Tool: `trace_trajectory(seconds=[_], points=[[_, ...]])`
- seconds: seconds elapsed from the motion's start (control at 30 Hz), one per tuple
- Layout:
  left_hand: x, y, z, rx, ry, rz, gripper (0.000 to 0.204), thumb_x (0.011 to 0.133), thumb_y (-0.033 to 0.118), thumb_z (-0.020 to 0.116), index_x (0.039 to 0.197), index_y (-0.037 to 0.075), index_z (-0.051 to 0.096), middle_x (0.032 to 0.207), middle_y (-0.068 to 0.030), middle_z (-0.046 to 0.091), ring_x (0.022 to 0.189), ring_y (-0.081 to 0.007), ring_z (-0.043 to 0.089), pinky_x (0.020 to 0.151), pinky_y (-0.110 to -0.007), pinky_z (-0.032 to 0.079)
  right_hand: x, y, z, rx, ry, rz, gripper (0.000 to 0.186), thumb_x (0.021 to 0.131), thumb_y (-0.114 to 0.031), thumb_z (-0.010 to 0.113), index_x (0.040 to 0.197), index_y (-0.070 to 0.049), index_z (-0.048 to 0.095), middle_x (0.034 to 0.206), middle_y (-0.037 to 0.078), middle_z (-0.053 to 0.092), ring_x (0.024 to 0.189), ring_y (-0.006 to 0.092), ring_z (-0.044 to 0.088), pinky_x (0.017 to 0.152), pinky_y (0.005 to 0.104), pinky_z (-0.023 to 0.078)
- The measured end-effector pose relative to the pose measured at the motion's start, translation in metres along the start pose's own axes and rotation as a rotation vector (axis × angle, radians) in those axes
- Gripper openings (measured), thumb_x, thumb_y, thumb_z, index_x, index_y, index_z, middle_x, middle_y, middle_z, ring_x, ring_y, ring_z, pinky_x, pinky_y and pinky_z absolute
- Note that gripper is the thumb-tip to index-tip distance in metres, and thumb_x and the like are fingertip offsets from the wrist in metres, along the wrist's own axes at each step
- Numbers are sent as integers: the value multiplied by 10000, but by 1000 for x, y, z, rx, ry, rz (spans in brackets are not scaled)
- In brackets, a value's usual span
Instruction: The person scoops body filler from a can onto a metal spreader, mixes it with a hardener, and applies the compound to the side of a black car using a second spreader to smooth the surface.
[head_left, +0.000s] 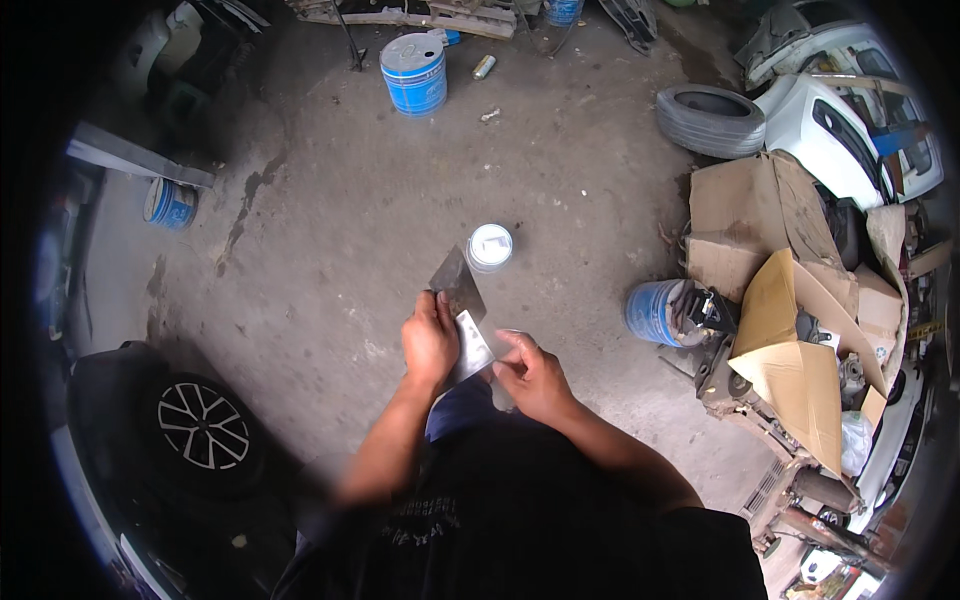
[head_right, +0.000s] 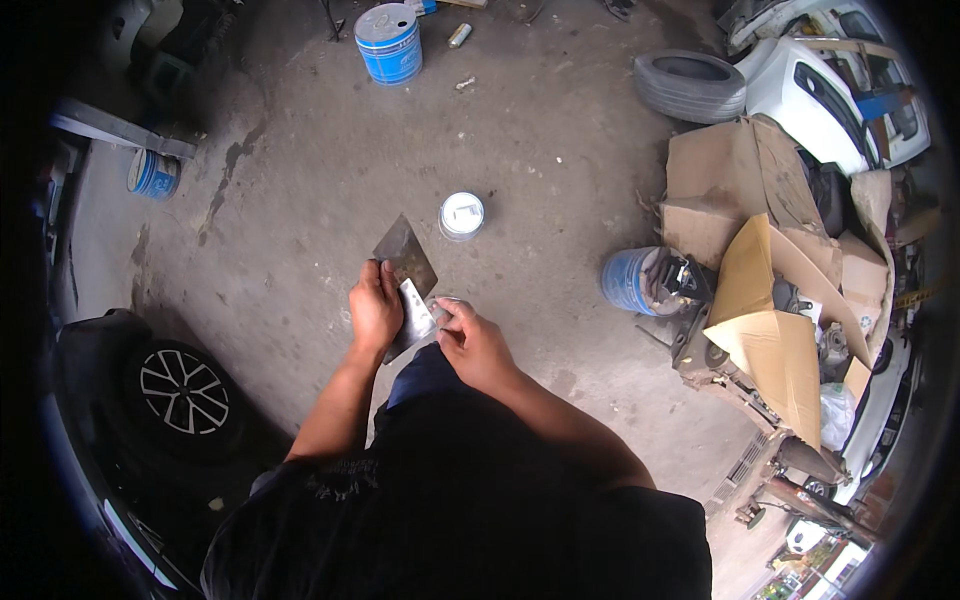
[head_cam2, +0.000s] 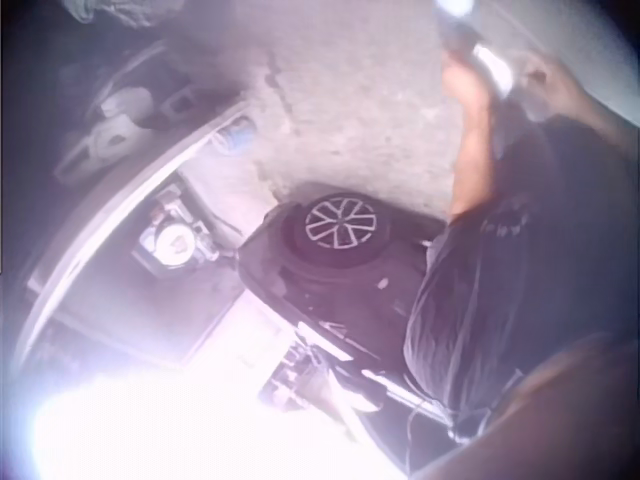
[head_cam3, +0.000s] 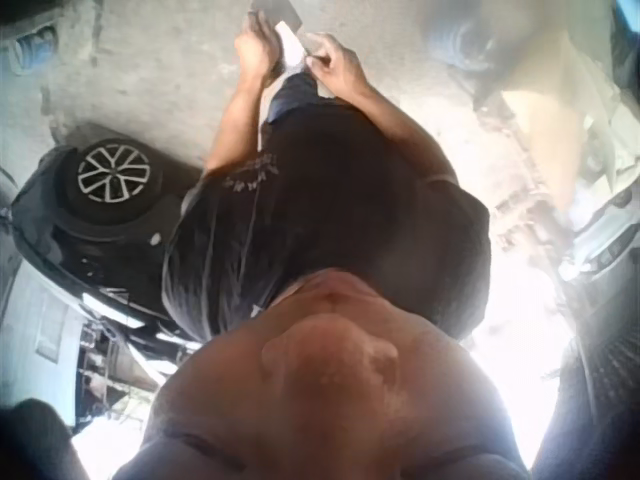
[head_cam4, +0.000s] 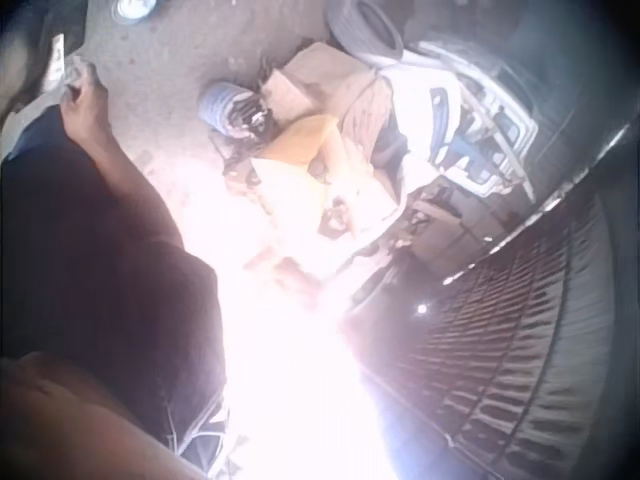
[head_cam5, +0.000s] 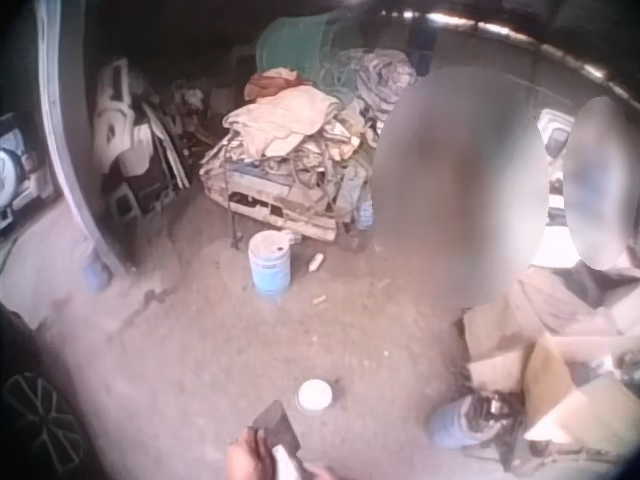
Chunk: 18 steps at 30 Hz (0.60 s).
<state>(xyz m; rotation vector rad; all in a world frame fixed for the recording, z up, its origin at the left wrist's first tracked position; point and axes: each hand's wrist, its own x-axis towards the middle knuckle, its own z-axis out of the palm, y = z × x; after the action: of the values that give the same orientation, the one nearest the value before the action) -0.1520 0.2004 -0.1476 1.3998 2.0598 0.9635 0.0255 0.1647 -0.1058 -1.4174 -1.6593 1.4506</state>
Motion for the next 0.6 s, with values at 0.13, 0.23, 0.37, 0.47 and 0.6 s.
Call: trace_trajectory(seconds=[0.13,0.23,0.37,0.47,0.6], points=[[29,-58,-2,-93,-31,-184,347,990,265,529,791,-18,512,682,-272,563,581,-419,514,562,-427,441,4,50,-8,-130,-150,95,420,917,-148,575,1312,-29,495,907,169,684,852,315,675,788,379,519],[-1,-144,22,-247,-439,-422,338,984,281,518,857,-23,593,745,-220,638,597,-325,506,638,-390,445,-24,176,-23,-355,-80,219,404,907,-162,530,1298,-60,527,928,179,684,824,337,673,774,412,533],[-106,-236,57,-256,-707,-807,422,985,359,439,980,-8,648,958,-235,664,925,-375,618,817,-424,474,-101,277,-50,-750,-283,303,399,882,-207,521,1262,-95,560,1024,217,666,842,391,667,763,498,540],[-175,-276,84,-150,-736,-857,455,978,377,392,1032,11,657,1063,-256,646,1075,-391,602,919,-439,465,-99,258,-71,-709,-335,521,385,905,-284,532,1251,-119,567,1076,213,660,888,401,665,765,525,536],[-227,-226,90,380,-811,-470,436,971,345,373,1090,25,643,1099,-259,639,1094,-407,590,951,-449,461,-84,224,-111,-731,-515,497,389,930,-362,532,1234,-125,587,1138,172,656,973,378,657,819,483,532]])
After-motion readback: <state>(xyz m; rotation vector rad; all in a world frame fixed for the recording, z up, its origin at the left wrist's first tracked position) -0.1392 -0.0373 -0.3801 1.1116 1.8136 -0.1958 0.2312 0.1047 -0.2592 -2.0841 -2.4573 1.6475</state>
